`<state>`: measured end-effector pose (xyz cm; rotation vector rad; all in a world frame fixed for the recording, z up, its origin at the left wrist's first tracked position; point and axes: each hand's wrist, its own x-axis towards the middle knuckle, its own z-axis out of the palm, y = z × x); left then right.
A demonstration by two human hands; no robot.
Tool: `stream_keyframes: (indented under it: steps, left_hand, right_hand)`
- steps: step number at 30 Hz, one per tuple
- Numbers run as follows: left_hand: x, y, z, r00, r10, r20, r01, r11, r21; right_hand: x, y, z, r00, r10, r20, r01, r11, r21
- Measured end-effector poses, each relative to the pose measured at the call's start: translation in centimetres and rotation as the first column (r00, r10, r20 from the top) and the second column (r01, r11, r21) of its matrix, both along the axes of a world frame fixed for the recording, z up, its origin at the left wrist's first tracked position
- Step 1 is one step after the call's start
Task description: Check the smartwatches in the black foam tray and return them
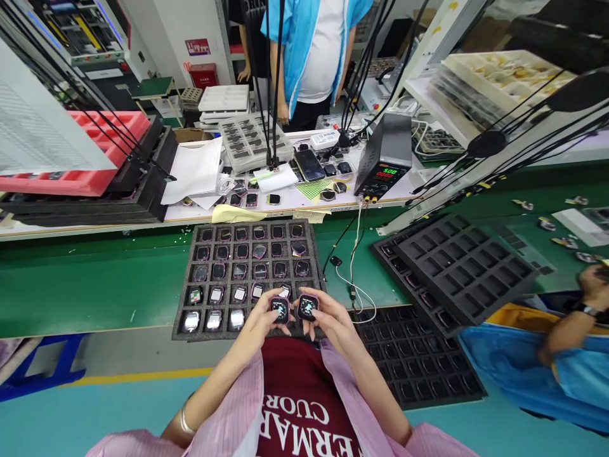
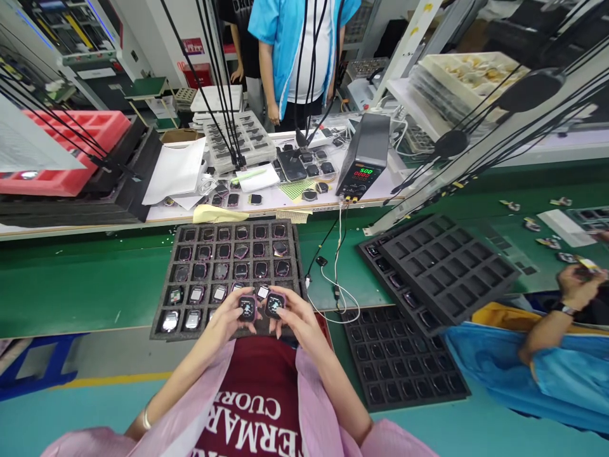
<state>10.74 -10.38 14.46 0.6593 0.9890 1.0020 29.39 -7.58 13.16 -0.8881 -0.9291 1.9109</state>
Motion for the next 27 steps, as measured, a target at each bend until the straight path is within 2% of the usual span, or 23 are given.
stream_keyframes:
  steps: [2,6,20,23,27]
  left_hand:
    - [0.0,0.1,-0.1,0.999,-0.007,0.052,0.008,1.0,-0.028]
    - [-0.1,-0.1,-0.3,0.999,-0.019,0.042,0.02,1.0,-0.015]
    - [0.1,-0.1,0.4,0.998,-0.055,-0.006,0.055,0.998,0.026]
    - [0.2,0.0,0.5,0.997,-0.063,-0.053,0.066,0.996,0.053]
    - [0.4,0.0,0.1,0.973,-0.034,-0.229,0.058,0.993,0.102]
  right_hand:
    - [-0.1,-0.1,-0.3,0.997,-0.048,0.052,0.047,0.998,0.035]
    - [-0.2,-0.3,-0.7,0.991,-0.1,0.088,0.094,0.993,0.074]
    - [-0.1,-0.6,-0.3,0.99,-0.121,0.075,0.113,0.988,0.105]
    - [-0.2,-0.6,0.0,0.991,-0.116,0.067,0.109,0.989,0.103]
    - [-0.3,-0.4,0.3,0.996,-0.082,-0.02,0.083,0.995,0.059]
